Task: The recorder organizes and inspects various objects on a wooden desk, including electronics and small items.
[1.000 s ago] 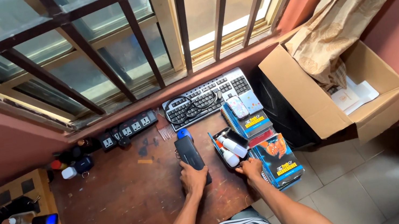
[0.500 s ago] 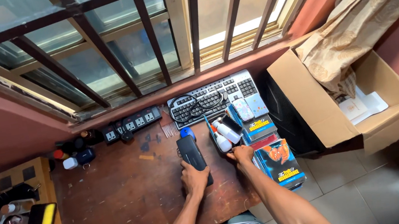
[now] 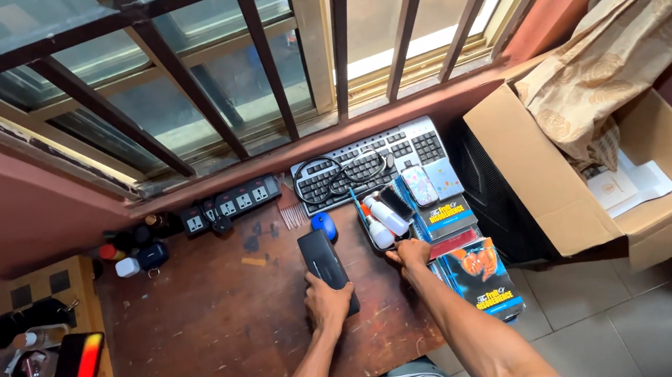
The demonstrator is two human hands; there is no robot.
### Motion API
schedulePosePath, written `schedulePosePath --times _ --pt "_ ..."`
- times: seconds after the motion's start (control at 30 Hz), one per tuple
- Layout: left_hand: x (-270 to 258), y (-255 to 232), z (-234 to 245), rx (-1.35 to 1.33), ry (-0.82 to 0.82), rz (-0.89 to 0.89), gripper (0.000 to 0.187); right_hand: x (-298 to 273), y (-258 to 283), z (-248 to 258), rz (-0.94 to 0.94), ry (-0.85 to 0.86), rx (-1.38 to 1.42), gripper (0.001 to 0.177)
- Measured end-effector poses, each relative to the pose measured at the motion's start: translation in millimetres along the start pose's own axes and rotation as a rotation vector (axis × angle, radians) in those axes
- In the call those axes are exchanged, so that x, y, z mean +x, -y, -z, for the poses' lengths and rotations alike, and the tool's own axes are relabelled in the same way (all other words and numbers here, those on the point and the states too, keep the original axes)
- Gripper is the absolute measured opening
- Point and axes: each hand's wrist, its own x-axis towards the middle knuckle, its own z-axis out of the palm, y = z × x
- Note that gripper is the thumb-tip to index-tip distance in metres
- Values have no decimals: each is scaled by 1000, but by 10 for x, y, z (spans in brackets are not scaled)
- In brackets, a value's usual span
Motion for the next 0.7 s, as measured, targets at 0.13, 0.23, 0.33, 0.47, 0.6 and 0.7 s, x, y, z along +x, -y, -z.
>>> schedulePosePath --times 0.13,0.23,0.33,0.47,0.6,0.7 --pt "12 1 18 -2 -1 7 90 28 3 -2 7 8 -11 11" --pt "28 4 29 -6 -6 5 88 47 0 -8 10 30 7 12" --pt "42 16 34 -6 -8 7 86 20 26 -17 16 17 -20 9" --pt "49 28 67 5 0 15 86 -4 60 -35 8 18 -26 7" --pt "62 51 102 11 1 9 86 32 56 -59 -29 63 8 7" --pt "61 38 169 18 14 11 86 48 56 -60 -16 45 -5 10"
